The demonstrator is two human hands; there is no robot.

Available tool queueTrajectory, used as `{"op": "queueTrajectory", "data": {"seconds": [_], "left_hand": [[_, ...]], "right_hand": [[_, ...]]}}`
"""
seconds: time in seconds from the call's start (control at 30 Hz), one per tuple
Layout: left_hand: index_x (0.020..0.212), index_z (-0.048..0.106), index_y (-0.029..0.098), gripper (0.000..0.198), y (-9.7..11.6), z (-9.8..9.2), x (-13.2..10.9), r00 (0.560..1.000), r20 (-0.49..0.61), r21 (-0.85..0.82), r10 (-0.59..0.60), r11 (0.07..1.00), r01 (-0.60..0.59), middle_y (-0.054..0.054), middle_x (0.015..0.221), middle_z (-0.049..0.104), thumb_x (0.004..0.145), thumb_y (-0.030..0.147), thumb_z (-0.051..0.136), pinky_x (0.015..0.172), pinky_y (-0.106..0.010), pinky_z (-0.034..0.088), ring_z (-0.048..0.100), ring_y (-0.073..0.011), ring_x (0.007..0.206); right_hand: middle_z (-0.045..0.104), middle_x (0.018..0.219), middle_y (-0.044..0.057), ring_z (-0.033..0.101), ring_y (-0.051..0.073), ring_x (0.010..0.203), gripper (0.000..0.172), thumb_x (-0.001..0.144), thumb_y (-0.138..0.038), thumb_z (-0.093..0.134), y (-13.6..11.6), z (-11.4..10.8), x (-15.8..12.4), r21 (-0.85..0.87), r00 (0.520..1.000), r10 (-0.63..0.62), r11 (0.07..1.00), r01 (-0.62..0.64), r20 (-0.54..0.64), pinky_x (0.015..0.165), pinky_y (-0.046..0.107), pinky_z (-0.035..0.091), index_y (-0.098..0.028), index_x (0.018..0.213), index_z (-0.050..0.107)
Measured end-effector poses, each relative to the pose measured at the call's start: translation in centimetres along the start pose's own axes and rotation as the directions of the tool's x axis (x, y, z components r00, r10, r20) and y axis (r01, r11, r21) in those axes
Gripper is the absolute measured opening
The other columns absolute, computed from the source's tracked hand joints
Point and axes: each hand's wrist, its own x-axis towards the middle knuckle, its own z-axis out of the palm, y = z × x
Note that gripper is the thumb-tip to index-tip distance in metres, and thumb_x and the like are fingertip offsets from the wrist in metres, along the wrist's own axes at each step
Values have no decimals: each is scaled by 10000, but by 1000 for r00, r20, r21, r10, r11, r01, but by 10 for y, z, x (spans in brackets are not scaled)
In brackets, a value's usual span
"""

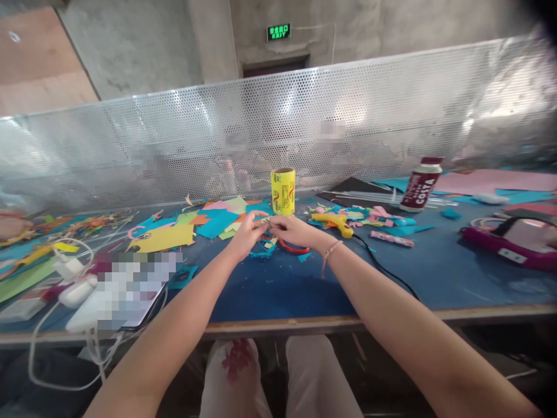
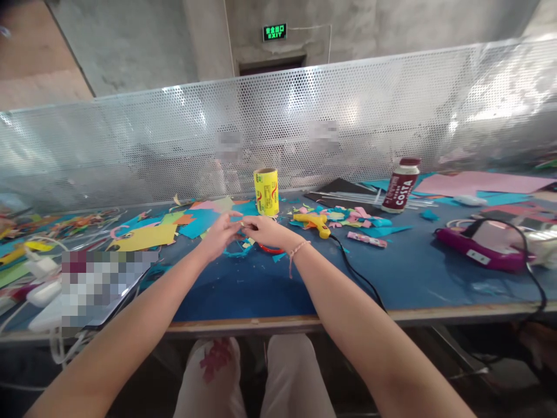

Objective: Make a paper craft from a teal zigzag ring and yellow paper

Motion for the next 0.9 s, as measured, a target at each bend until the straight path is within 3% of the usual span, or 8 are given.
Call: {"op": "queueTrajectory", "data": {"seconds": [0.1, 0.23, 0.43, 0.7, 0.9], "left_hand": [[984, 434, 189, 355, 1, 2, -1, 998, 23, 78, 52, 995, -54, -13, 723, 606, 721, 342, 617, 660, -273, 470, 600, -134, 690], [1000, 436, 191, 382, 1, 2, -2, 999, 29, 88, 32, 996, -34, -8, 704, 611, 707, 333, 634, 689, -293, 480, 610, -142, 704], [1011, 432, 198, 399, 3, -4, 0, 1000, -20, 35, -2, 999, 2, -7, 723, 620, 690, 276, 654, 643, -266, 483, 611, -126, 667], [911, 457, 177, 183, 7, -2, 2, 988, 4, 346, 153, 927, -145, 30, 564, 570, 770, 262, 538, 574, -234, 464, 561, -100, 525], [989, 432, 184, 233, 8, -5, 2, 993, 63, 398, 102, 910, -118, 15, 625, 587, 791, 280, 507, 600, -239, 449, 571, -109, 573]], "right_hand": [[285, 564, -62, 301, 74, 533, 198, 774, -184, 398, 1, -2, 1, 43, 999, 11, 999, -13, 33, 525, 217, 253, -193, 605, 294], [288, 571, -61, 308, 76, 541, 212, 770, -198, 413, 4, -5, 1, 23, 998, 30, 999, -31, 57, 526, 221, 249, -194, 603, 283], [334, 579, -57, 331, 77, 535, 236, 817, -302, 423, 5, -1, 2, -36, 999, 31, 999, -32, -11, 526, 218, 257, -193, 635, 319], [556, 704, 21, 472, 107, 627, 232, 880, -293, 352, -2, 0, -3, -144, 999, -22, 989, 18, -26, 596, 234, 316, -163, 813, 533], [599, 752, 32, 505, 110, 653, 235, 869, -259, 361, -3, -2, -2, -95, 999, -43, 994, 45, 29, 621, 229, 351, -156, 862, 572]]}}
